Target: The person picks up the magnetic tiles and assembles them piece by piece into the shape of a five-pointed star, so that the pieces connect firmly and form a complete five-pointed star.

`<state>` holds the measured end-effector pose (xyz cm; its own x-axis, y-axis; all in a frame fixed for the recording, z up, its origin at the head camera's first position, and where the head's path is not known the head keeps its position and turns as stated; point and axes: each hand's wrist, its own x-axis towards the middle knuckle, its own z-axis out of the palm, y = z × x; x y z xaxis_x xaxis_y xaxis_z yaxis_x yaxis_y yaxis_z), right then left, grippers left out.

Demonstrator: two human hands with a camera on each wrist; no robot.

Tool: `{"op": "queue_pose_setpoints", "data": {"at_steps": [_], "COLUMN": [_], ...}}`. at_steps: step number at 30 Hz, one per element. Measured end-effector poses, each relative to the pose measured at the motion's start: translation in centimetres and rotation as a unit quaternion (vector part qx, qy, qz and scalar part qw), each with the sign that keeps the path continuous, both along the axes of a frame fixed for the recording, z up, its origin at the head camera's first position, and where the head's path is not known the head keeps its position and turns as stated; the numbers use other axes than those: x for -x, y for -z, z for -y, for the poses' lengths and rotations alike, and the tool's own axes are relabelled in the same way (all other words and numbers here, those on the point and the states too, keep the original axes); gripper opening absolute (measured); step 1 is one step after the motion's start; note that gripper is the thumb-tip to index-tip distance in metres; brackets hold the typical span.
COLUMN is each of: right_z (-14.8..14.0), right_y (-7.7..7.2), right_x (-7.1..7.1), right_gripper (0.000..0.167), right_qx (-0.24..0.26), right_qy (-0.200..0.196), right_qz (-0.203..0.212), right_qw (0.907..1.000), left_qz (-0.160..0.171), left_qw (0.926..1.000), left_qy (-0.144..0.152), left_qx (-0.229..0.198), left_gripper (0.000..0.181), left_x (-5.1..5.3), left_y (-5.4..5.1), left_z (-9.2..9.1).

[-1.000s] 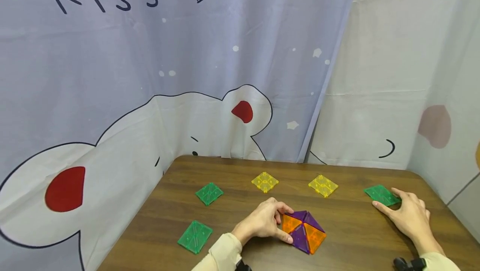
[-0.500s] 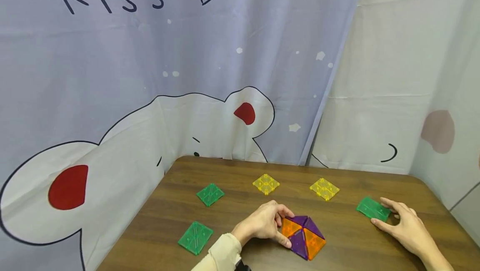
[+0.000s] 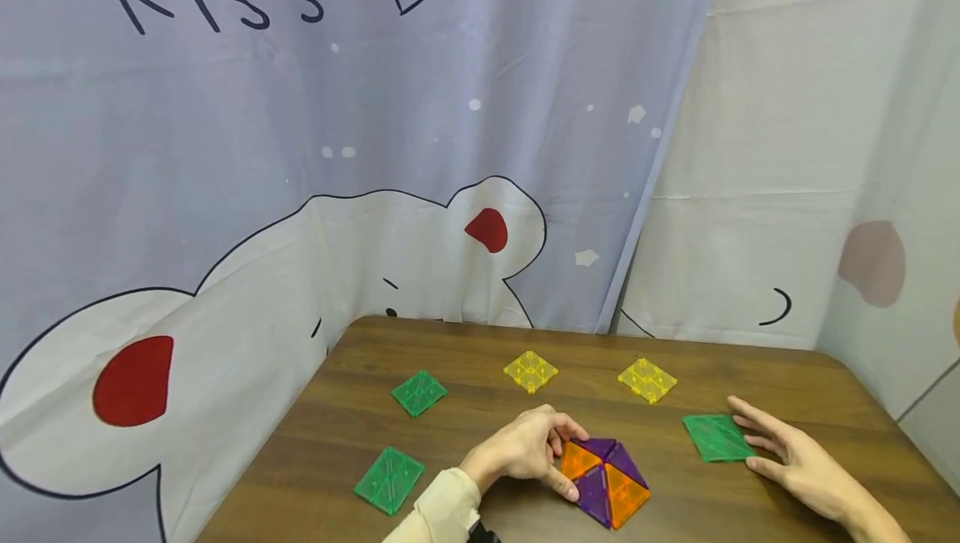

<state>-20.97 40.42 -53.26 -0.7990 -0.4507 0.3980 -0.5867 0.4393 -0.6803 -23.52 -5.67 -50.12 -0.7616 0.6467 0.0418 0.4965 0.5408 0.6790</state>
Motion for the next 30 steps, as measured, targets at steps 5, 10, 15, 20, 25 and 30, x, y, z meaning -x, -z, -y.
{"op": "queue_pose_setpoints", "data": {"at_steps": [5,10,15,20,25,30], "right_z": [1.2,2.6,3.8,4.7,5.6,6.6], "right_y": [0.1,-0.2,-0.6,-0.7,-0.7,-0.6], "right_x": [0.1,-0.3,-0.5,-0.5,-0.7,-1.1], "right_gripper": [0.088,0.087,0.090,0.089,0.086,0.082], "right_qx": [0.000,-0.084,-0.128,-0.116,-0.124,-0.127], "right_qy": [0.048,0.126,0.155,0.136,0.119,0.103], "right_qz": [-0.009,-0.027,-0.009,-0.031,-0.039,-0.029], "right_qw": [0.9988,0.9881,0.9795,0.9833,0.9844,0.9860], "left_qz": [0.006,0.022,0.036,0.019,0.001,-0.013], "left_qw": [1.0000,0.9997,0.9983,0.9971,0.9955,0.9956], "left_qy": [0.001,0.004,0.001,-0.026,-0.051,-0.059], "left_qx": [-0.003,-0.011,-0.045,-0.069,-0.080,-0.071], "left_gripper": [0.068,0.061,0.042,0.034,0.032,0.032], "left_x": [0.1,0.2,0.4,1.3,2.1,2.5], "left_y": [-0.1,-0.3,-0.6,-0.5,-0.6,-0.6], "left_z": [-0.1,0.0,-0.1,-1.5,-3.6,-5.9]}}
